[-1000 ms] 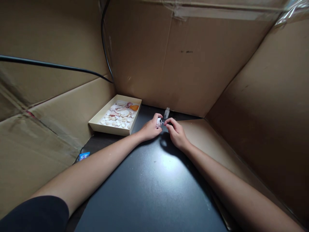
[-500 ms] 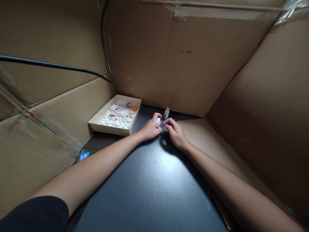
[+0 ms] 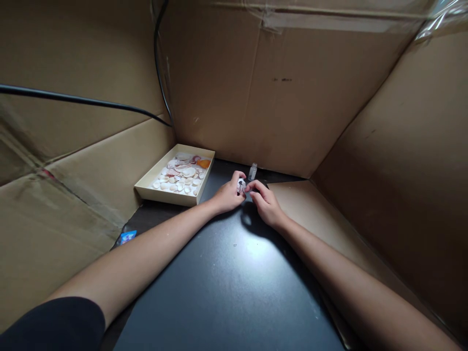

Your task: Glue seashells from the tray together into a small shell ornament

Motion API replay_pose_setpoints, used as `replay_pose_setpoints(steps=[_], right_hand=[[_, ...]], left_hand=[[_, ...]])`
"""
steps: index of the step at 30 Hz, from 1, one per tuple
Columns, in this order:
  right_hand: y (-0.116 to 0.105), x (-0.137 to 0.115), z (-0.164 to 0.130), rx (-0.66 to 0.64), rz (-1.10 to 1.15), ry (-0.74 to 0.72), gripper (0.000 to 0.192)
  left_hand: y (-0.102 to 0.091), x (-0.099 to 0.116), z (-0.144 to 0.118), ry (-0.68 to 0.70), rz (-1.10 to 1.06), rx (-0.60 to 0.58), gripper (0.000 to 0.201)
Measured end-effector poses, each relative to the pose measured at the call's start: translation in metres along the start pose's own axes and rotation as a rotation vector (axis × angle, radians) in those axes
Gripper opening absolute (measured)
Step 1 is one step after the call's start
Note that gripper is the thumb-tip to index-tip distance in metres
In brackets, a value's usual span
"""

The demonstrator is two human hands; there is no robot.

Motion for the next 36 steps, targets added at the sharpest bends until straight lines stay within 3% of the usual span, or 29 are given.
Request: replay_pose_setpoints(steps=[5, 14, 31, 36], right_hand=[[0.0004, -0.0009, 0.0001, -0.023, 0.014, -0.01, 0.014], [-0.0034, 0.0053, 0.0, 0.142, 0.002, 0.022, 0.011], [-0.0011, 0.0022, 0.0002, 0.061, 0.001, 0.004, 0.011], [-0.0006, 0.0044, 0.0004, 0.116, 0.022, 0.003, 0.016]], left_hand=[[0.001, -0.0017, 0.0007, 0.007, -0.008, 0.002, 0.046], [0.0009, 0.001, 0.0001, 0.013, -0.03, 0.016, 0.046], [0.0008, -0.0004, 0.0004, 0.036, -0.042, -0.001, 0.044], [0.0007, -0.0002, 0.0003, 0.068, -0.063, -0.002, 0.045]])
Point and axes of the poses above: each hand's wrist, its own z-axis towards the middle knuckle, its own y-axis out of the palm, x = y × z, the point moved 2 cm from there along z, towards the middle knuckle, and after that the axes turned 2 degrees about z, right-handed, at the moved point
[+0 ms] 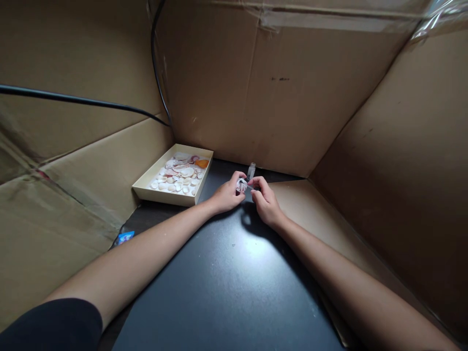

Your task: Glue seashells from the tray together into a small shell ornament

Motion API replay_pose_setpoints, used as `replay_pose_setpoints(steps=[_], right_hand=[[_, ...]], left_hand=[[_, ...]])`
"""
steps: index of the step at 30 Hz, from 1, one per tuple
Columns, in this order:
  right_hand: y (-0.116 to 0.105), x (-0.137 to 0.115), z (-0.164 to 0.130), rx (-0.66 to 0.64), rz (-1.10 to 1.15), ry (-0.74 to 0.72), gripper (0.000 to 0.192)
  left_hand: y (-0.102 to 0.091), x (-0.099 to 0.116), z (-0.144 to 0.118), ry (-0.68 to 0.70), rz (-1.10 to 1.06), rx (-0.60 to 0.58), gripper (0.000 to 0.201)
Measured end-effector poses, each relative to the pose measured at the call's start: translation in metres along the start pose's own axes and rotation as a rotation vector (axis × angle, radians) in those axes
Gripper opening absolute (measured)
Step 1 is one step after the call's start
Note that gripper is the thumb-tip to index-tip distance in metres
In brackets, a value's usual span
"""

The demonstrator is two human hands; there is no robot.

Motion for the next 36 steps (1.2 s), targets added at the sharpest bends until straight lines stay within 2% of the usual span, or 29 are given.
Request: replay_pose_setpoints(steps=[7, 12, 29, 34, 36], right_hand=[[-0.0023, 0.0043, 0.0007, 0.077, -0.015, 0.014, 0.02], [-0.0016, 0.0069, 0.0013, 0.047, -0.035, 0.043, 0.023], [0.0015, -0.0029, -0.0026, -0.065, 0.053, 0.001, 0.014], [-0.0051, -0.0006, -0.0014, 0.05, 0.037, -0.024, 0.017], [-0.0052, 0.0012, -0.0009, 0.039, 0.029, -0.014, 0.018]], left_hand=[[0.0, 0.0008, 0.0002, -0.048, -0.018, 0.007, 0.045], [0.0, 0.0025, -0.0001, -0.062, -0.044, 0.011, 0.046], [-0.0005, 0.0015, -0.0007, -0.03, -0.023, 0.008, 0.041], [-0.0011, 0.0048, -0.0015, -0.047, 0.036, -0.001, 0.036], [-0.001, 0.0053, -0.0015, -0.046, 0.043, -0.005, 0.037]])
Point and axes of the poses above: each hand's wrist, its own z-axis towards the middle knuckle, its own y-axis out of the palm, x = y × z, the point moved 2 cm from there along z, towards the middle knuckle, and after that the axes turned 2 degrees about z, right-handed, at the moved point
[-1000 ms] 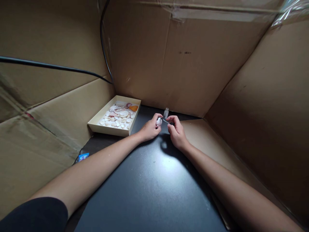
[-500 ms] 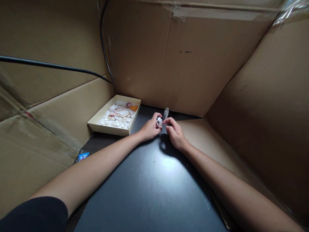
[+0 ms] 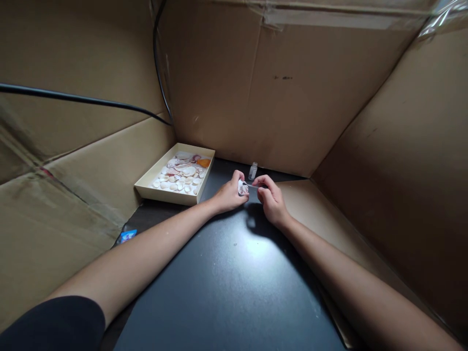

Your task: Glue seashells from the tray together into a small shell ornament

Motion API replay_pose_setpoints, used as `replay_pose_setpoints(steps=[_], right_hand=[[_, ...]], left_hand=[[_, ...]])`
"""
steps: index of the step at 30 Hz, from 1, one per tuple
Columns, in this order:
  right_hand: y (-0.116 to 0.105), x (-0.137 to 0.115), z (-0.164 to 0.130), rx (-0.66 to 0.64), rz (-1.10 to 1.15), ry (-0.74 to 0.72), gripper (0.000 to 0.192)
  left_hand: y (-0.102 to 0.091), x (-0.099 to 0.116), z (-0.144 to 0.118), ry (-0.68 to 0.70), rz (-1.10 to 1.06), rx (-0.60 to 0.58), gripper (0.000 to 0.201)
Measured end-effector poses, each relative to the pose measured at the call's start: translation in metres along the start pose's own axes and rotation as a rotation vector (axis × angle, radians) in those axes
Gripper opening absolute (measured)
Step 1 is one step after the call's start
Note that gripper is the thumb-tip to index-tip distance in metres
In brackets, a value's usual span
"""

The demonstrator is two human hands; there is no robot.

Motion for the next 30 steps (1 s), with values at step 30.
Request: replay_pose_setpoints(steps=[30], right_hand=[[0.0045, -0.0057, -0.0017, -0.058, 0.016, -0.027, 0.012]], left_hand=[[0.0009, -0.0012, -0.0002, 0.039, -0.022, -0.013, 0.033]])
Point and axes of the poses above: each hand's wrist, its own z-axis towards the middle knuckle, its own y-axis out of the palm, x = y × z, the point moved 2 cm from there along z, towards the middle knuckle, and after that the axes turned 2 degrees about z, right-handed, at the moved point
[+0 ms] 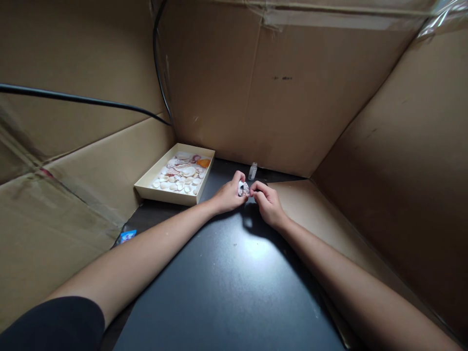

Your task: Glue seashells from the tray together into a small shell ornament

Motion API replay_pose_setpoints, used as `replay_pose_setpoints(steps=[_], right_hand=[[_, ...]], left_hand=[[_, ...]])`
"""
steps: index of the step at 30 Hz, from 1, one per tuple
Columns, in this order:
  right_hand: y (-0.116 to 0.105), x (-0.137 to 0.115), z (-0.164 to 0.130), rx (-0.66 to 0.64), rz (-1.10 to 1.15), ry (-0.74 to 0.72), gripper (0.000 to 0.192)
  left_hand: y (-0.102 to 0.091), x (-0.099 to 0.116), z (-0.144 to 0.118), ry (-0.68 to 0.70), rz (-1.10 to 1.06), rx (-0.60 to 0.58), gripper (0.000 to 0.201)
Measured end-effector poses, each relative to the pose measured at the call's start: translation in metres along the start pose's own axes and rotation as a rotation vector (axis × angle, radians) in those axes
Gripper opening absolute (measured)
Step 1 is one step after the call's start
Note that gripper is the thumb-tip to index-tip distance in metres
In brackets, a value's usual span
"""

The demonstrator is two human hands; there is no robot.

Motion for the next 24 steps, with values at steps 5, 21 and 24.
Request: replay_pose_setpoints(steps=[5, 21, 24], right_hand=[[0.0013, -0.0013, -0.0009, -0.068, 0.006, -0.016, 0.013], [-0.002, 0.001, 0.0015, 0.076, -0.061, 0.011, 0.014], [-0.0026, 0.0029, 0.0017, 0.085, -0.07, 0.023, 0.015]], left_hand=[[0.0001, 0.0, 0.0002, 0.008, 0.008, 0.007, 0.036], [-0.0022, 0.0028, 0.0002, 0.026, -0.011, -0.006, 0.031], [-0.0022, 0.0024, 0.0003, 0.02, -0.008, -0.004, 0.03]])
Point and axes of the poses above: each hand's wrist, its own z-axis towards the middle knuckle, its own y-axis out of the palm, x = y × z, the point moved 2 cm from there along z, towards the middle knuckle, and after that the axes turned 2 degrees about z, right-handed, at the moved point
